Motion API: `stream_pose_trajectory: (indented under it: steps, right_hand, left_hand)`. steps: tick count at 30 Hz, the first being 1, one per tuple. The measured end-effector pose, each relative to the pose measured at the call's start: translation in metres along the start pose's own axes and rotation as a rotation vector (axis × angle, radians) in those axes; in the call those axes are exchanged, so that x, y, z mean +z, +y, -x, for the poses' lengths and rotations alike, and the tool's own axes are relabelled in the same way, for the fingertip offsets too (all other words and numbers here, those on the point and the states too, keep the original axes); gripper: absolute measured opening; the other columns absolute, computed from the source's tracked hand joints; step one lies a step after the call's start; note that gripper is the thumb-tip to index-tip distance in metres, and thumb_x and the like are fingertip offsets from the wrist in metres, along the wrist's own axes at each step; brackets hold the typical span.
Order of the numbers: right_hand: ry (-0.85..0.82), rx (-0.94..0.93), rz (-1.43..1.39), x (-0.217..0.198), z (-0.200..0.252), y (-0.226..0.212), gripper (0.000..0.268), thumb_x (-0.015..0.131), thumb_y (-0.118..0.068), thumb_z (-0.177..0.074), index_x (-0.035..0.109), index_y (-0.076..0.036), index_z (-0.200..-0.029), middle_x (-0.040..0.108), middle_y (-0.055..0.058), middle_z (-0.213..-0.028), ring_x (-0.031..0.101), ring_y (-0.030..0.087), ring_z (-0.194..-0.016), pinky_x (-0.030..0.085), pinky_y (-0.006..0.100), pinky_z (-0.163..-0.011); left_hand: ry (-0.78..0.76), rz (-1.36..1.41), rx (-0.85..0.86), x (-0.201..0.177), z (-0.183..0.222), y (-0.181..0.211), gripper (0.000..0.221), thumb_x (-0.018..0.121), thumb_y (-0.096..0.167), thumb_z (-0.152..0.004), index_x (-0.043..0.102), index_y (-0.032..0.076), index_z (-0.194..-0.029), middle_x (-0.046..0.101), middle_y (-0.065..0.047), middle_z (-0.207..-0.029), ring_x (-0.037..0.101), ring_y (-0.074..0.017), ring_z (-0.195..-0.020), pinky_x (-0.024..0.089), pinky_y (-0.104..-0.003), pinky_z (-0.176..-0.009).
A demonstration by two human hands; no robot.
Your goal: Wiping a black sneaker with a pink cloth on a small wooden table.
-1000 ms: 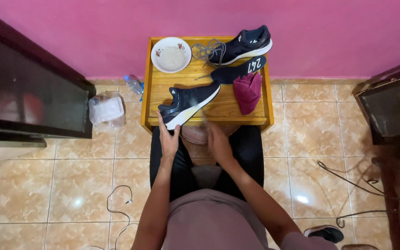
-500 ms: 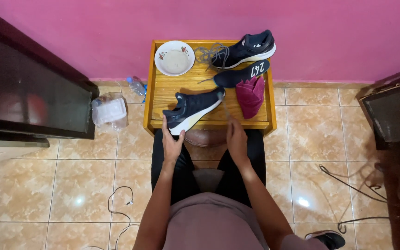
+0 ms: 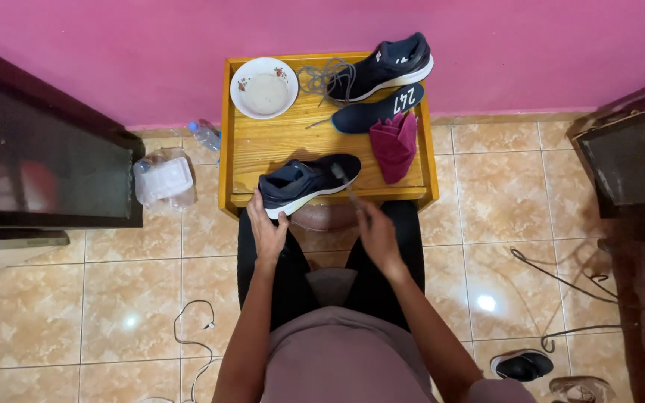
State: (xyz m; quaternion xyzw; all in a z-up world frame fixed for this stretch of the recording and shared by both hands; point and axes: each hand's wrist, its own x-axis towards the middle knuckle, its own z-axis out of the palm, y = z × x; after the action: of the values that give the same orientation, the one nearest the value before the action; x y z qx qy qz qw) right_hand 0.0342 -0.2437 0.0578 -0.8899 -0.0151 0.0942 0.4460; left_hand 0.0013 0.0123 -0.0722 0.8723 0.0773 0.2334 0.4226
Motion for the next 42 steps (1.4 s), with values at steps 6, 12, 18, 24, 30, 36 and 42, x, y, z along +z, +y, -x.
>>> stream_pose_trajectory:
  steps: [6,12,18,24,30,36,42]
  right_hand:
    - [-0.010,-0.016,-0.048,0.004,-0.001,0.005,0.025,0.059,-0.013,-0.103,0.070,-0.006,-0.124,0.073,0.024,-0.112,0.067,0.042,-0.111,0.056,0.052,-0.091]
    - [0.020,0.063,-0.042,0.001,-0.006,0.030,0.029,0.055,-0.015,-0.107,0.068,-0.006,-0.132,0.073,0.021,-0.117,0.069,0.037,-0.111,0.057,0.048,-0.092]
    - [-0.095,-0.077,-0.202,0.025,-0.001,-0.022,0.035,0.060,-0.014,-0.099,0.067,-0.013,-0.133,0.074,0.022,-0.111,0.067,0.041,-0.112,0.055,0.052,-0.093]
    - [-0.051,0.114,-0.008,0.004,-0.005,0.020,0.032,0.052,-0.012,-0.104,0.068,-0.008,-0.132,0.074,0.022,-0.116,0.071,0.039,-0.107,0.055,0.051,-0.096]
    - [-0.042,-0.031,-0.207,0.036,0.001,-0.038,0.037,0.059,-0.014,-0.098,0.066,-0.017,-0.134,0.074,0.019,-0.117,0.066,0.038,-0.117,0.053,0.049,-0.100]
    - [-0.061,0.101,0.075,0.010,0.005,0.003,0.030,0.053,-0.020,-0.103,0.069,-0.014,-0.128,0.073,0.019,-0.117,0.070,0.038,-0.111,0.056,0.052,-0.096]
    - [-0.062,-0.024,0.066,0.033,0.002,0.001,0.033,0.058,-0.019,-0.099,0.066,-0.011,-0.130,0.073,0.022,-0.112,0.069,0.040,-0.110,0.056,0.052,-0.094]
  left_hand:
    - [0.025,-0.005,-0.041,-0.009,-0.011,0.029,0.074,0.049,0.010,-0.098,0.016,0.010,-0.163,0.032,-0.024,-0.150,0.036,-0.0470,-0.136,0.029,-0.062,-0.110]
    - [0.141,-0.054,-0.003,-0.025,-0.026,0.067,0.067,0.058,-0.002,-0.088,0.038,0.010,-0.150,0.025,-0.013,-0.158,0.026,-0.0390,-0.149,0.028,-0.056,-0.118]
    - [0.074,-0.377,-0.140,-0.016,-0.069,0.112,0.034,0.055,0.057,-0.103,0.063,0.024,-0.100,0.051,0.004,-0.110,0.043,-0.0252,-0.109,0.024,-0.052,-0.101]
    - [0.010,-0.302,-0.222,0.014,-0.077,0.083,0.023,0.067,0.046,-0.098,0.066,0.024,-0.094,0.061,0.008,-0.104,0.051,-0.0145,-0.106,0.020,-0.050,-0.100]
    - [0.072,0.060,-0.244,-0.013,-0.078,0.133,0.007,0.064,0.021,-0.101,0.067,0.015,-0.099,0.067,0.003,-0.119,0.055,-0.0170,-0.110,0.020,-0.041,-0.106]
    - [0.062,0.084,-0.239,-0.011,-0.069,0.126,0.013,0.064,0.025,-0.102,0.072,0.016,-0.102,0.064,0.003,-0.129,0.050,-0.0181,-0.125,0.015,-0.044,-0.111]
    - [0.089,0.114,-0.285,-0.010,-0.070,0.129,0.014,0.066,0.028,-0.101,0.074,0.017,-0.098,0.061,0.006,-0.132,0.047,-0.0180,-0.128,0.013,-0.049,-0.113]
